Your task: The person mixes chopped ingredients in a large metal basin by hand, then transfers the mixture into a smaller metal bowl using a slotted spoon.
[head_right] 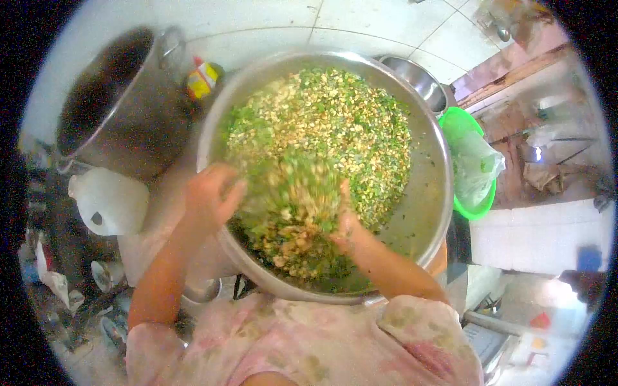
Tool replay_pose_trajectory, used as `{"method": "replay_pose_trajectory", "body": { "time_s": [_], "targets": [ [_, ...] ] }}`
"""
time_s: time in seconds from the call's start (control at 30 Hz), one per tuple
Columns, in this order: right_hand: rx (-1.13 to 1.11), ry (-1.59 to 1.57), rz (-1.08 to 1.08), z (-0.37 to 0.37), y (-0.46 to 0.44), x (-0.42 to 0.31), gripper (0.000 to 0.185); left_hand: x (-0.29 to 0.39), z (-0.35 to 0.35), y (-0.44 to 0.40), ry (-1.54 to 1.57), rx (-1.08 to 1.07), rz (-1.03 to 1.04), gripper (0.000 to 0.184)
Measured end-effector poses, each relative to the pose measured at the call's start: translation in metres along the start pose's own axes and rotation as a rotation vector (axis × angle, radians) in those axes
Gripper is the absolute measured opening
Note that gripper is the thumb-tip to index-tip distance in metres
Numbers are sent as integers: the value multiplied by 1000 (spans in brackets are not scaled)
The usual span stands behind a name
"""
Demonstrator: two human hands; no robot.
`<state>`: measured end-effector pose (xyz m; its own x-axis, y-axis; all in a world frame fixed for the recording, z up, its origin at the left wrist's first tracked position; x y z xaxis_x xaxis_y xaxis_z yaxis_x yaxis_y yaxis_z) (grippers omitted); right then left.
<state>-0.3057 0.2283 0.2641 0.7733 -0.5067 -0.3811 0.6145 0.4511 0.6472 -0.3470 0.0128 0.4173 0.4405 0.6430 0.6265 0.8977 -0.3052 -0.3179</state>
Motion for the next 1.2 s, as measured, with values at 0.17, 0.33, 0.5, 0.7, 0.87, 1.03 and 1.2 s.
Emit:
{"method": "replay_pose_trajectory", "body": {
  "time_s": [0.17,0.33,0.5,0.7,0.87,1.03,1.2],
  "targets": [
    [41,1688,-350,59,15,-16,68,-4,6,-3,-15,-66,-44,14],
    [-129,2180,-85,87,-85,-27,59,-9,11,-4,-47,-68,-26,14],
    [143,2337,10,2,-88,-139,62,-6,8,-4,-43,-52,-25,15],
    [249,2440,92,-103,33,-80,37,-5,5,-3,-20,-30,-20,14],
    [-366,2419,363,-18,-16,55,43,-6,7,-5,-62,-32,-20,14],
    [-267,2123,249,16,-121,12,49,-3,6,-4,-42,-40,-39,13],
    [95,1661,17,-41,-90,-113,55,-12,14,-2,46,-113,-79,15]
  ]
}}
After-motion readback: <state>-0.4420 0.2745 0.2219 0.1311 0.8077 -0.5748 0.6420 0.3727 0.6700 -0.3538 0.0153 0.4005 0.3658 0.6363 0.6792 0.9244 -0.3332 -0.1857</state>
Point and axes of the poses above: each hand's wrist, its own y-axis away from the middle knuckle, its own z-axis out of the palm, x = y × z, the point moved 9 cm from there along -y, towards the middle knuckle, and after that the axes turned 11 degrees about -x, right-handed, at the moved point
